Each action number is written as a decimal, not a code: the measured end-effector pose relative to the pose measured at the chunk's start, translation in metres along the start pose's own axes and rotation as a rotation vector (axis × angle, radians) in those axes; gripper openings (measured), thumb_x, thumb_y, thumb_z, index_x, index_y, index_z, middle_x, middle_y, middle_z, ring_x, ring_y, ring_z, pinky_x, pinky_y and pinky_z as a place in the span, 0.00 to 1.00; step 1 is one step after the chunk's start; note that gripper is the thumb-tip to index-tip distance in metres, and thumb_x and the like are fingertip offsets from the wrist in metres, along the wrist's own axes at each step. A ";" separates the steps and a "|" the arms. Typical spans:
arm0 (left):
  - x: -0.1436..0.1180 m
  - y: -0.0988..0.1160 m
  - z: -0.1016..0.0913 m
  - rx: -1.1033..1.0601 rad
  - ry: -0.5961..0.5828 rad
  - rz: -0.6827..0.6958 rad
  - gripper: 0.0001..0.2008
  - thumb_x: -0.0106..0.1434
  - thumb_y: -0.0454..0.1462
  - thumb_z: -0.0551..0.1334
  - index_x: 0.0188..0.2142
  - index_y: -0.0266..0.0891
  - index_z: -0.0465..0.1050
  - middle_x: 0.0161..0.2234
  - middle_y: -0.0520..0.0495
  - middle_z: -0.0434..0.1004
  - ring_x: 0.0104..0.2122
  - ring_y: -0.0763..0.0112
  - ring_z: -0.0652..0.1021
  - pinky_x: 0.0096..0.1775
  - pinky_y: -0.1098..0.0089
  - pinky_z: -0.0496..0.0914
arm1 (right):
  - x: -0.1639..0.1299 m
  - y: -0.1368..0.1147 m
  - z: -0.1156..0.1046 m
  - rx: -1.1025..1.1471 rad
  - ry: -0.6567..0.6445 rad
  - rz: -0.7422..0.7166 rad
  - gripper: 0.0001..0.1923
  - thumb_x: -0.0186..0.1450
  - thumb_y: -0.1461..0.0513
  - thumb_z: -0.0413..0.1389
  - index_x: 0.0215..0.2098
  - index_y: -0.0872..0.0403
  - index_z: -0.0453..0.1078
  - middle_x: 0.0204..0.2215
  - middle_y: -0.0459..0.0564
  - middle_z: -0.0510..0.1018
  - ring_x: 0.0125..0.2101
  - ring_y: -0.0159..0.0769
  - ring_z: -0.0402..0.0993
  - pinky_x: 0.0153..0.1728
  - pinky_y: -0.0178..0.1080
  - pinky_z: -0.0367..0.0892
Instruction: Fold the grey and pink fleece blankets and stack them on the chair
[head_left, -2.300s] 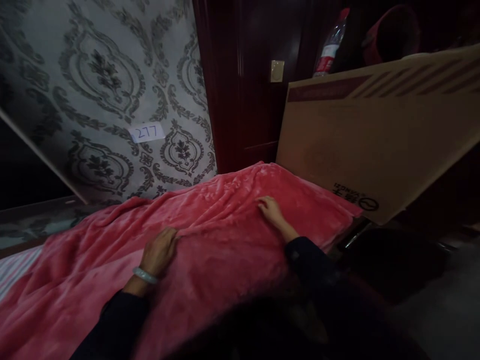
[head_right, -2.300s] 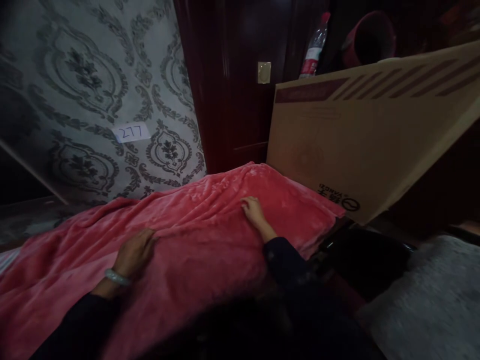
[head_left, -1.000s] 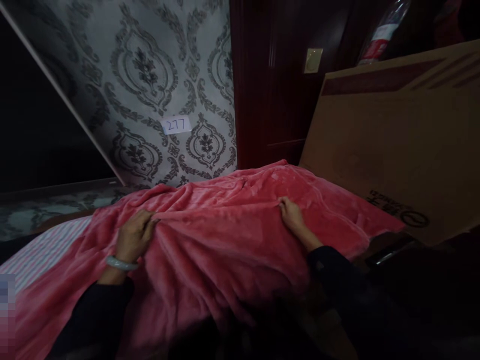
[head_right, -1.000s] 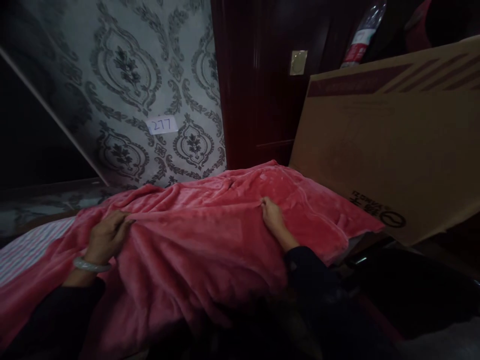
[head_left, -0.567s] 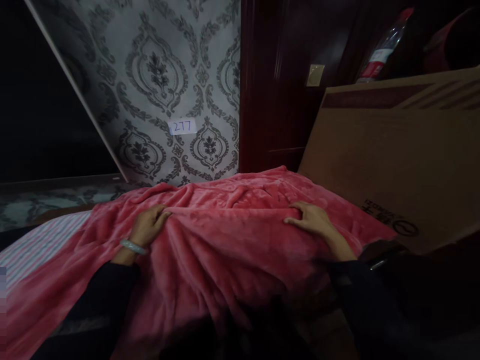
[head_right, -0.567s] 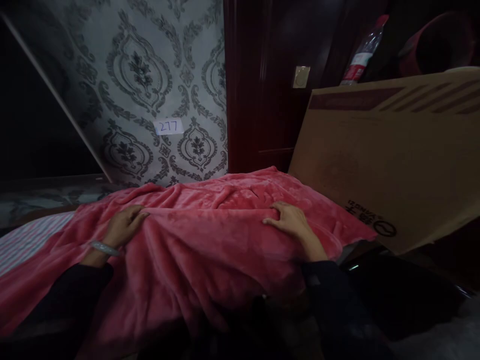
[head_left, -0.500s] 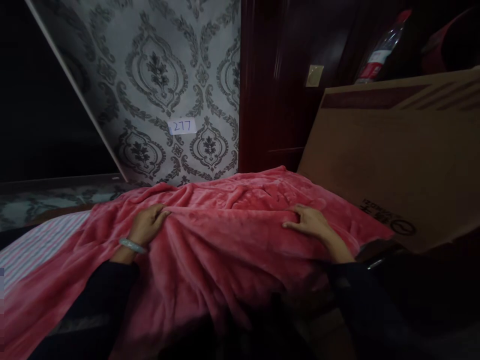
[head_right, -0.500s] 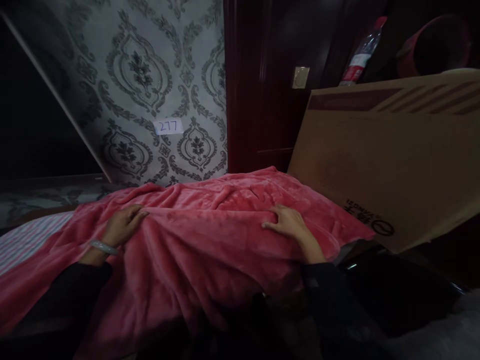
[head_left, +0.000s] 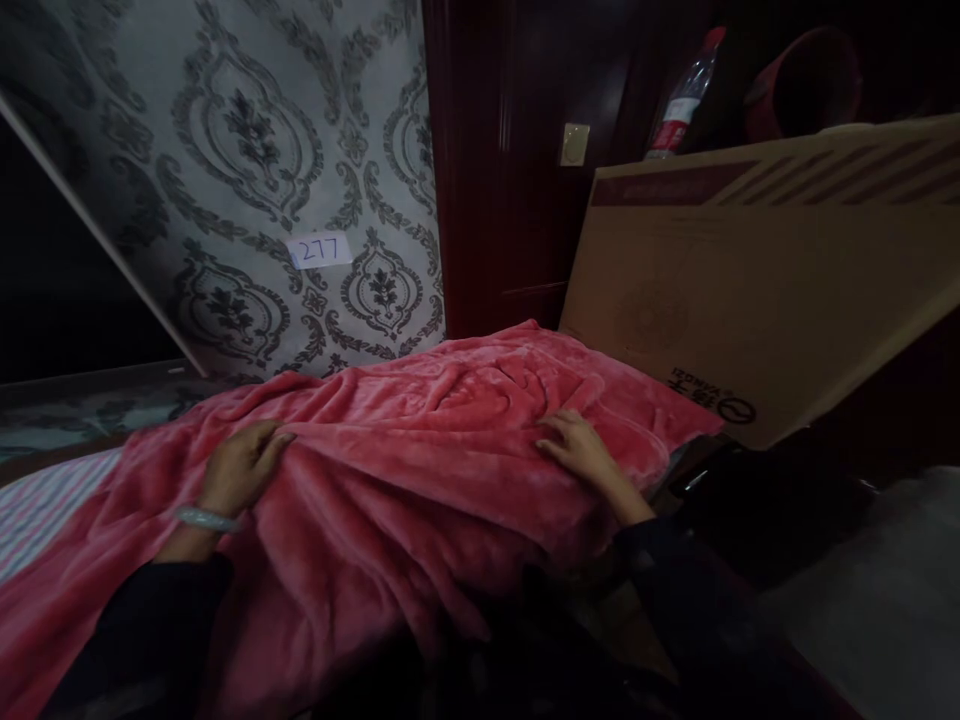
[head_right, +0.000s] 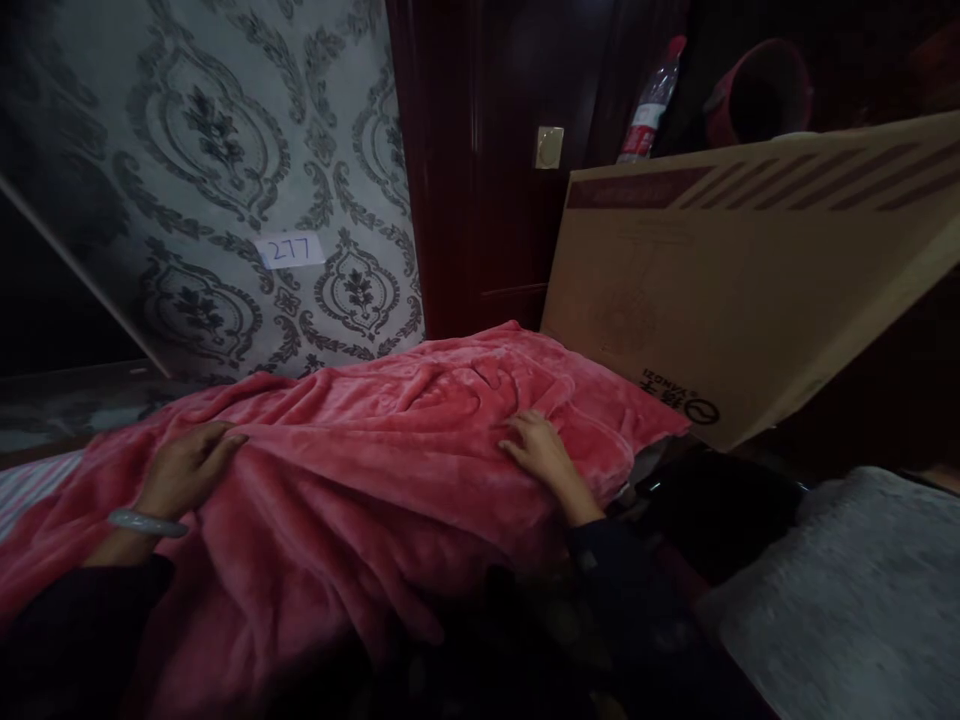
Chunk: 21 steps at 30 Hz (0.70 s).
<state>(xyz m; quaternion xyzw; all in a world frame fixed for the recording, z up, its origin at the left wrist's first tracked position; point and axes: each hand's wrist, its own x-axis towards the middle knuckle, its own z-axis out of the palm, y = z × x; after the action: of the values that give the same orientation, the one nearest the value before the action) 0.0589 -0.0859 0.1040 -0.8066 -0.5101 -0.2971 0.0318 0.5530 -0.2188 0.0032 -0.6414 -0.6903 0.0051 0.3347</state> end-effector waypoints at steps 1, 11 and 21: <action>-0.001 0.000 0.000 -0.005 0.010 0.003 0.17 0.62 0.50 0.52 0.33 0.41 0.71 0.33 0.43 0.81 0.35 0.61 0.78 0.40 0.66 0.70 | 0.000 -0.001 0.003 -0.025 0.013 0.021 0.10 0.65 0.59 0.59 0.43 0.52 0.78 0.43 0.56 0.80 0.45 0.45 0.74 0.48 0.45 0.68; -0.005 0.003 0.000 0.013 -0.009 -0.022 0.16 0.61 0.48 0.51 0.34 0.41 0.70 0.35 0.42 0.80 0.37 0.59 0.78 0.40 0.64 0.71 | 0.002 0.000 0.038 -0.100 -0.181 0.058 0.22 0.58 0.67 0.63 0.51 0.53 0.75 0.49 0.56 0.77 0.49 0.45 0.70 0.52 0.44 0.63; -0.009 0.006 -0.003 -0.032 -0.005 0.027 0.15 0.62 0.47 0.53 0.34 0.40 0.71 0.36 0.41 0.81 0.37 0.60 0.79 0.41 0.63 0.72 | -0.001 -0.010 0.019 0.056 0.179 0.132 0.08 0.65 0.62 0.48 0.38 0.52 0.68 0.38 0.53 0.77 0.40 0.41 0.72 0.44 0.42 0.66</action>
<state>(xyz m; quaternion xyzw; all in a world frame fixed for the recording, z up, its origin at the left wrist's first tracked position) 0.0597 -0.0975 0.1036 -0.8146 -0.4944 -0.3026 0.0218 0.5354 -0.2134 -0.0081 -0.6736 -0.6137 -0.0108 0.4118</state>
